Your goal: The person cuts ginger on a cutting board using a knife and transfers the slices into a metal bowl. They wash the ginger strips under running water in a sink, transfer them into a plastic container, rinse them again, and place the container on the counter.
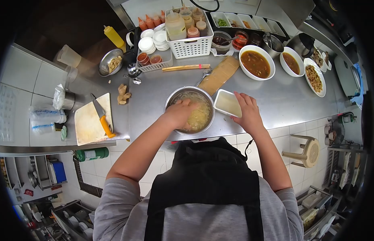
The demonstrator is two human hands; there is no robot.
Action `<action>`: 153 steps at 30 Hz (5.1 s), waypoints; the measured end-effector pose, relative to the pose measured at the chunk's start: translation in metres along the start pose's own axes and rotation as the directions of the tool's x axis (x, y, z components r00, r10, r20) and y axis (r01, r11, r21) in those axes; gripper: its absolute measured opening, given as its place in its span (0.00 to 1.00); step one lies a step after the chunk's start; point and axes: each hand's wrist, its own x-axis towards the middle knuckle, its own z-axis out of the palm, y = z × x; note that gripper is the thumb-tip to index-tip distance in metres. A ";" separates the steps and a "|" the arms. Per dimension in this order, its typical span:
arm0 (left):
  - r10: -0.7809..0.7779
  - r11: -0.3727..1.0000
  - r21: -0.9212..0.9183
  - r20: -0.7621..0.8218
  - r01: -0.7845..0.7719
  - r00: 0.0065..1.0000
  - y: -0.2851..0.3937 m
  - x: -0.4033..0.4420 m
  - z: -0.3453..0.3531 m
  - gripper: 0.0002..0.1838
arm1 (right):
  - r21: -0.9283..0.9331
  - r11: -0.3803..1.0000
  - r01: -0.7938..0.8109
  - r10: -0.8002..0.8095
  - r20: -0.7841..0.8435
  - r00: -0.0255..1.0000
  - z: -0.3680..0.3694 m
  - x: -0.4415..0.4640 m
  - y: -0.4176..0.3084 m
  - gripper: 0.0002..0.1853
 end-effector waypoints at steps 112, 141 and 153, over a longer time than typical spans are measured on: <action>0.320 0.934 -0.284 0.401 -0.216 0.858 -0.008 0.019 -0.016 0.30 | 0.166 0.889 0.427 -0.395 -0.195 0.898 0.033 -0.041 -0.057 0.19; 0.504 0.862 0.028 -0.135 -0.506 0.853 0.101 0.082 -0.065 0.17 | 0.237 0.916 -0.324 0.388 -0.320 0.864 0.007 -0.201 0.093 0.18; 0.083 0.991 -0.077 -0.256 -0.106 0.963 -0.019 0.018 -0.027 0.14 | 0.249 0.968 0.004 0.091 -0.369 0.925 -0.006 -0.102 0.064 0.15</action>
